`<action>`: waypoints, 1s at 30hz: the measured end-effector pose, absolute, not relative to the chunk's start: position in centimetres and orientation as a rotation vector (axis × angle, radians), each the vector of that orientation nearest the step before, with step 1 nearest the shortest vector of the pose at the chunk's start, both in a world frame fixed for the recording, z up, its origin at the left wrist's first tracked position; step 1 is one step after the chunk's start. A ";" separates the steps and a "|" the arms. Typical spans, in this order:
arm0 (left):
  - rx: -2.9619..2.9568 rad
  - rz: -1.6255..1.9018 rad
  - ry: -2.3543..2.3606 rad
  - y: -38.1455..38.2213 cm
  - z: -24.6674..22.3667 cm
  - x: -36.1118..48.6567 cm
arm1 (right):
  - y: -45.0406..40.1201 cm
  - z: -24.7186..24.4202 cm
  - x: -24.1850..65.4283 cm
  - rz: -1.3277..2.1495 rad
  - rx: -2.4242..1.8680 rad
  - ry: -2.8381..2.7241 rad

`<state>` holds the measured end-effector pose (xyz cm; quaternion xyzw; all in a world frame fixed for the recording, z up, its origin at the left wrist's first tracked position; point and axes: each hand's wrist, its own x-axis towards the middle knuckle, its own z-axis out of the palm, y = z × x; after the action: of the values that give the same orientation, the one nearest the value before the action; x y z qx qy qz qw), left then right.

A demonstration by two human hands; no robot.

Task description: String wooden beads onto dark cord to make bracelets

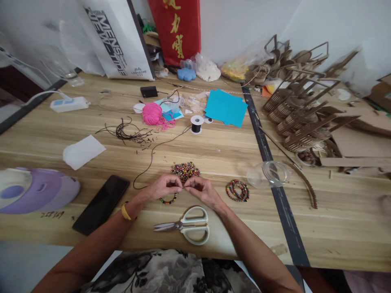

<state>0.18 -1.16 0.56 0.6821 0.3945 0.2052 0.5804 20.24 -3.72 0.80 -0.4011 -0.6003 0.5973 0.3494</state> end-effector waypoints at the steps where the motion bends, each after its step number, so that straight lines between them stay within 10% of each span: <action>1: 1.595 0.477 0.922 -1.2 0.6 0.2 | -3.7 0.9 20.2 1.545 -1.045 -1.558; 30: 1.572 0.484 0.912 -1.2 0.0 0.1 | -3.8 0.5 20.3 1.592 -1.024 -1.518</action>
<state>0.08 -1.16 -0.03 0.6753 0.3916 0.2077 0.5894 20.28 -3.83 0.51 -0.3953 -0.5861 0.6146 0.3501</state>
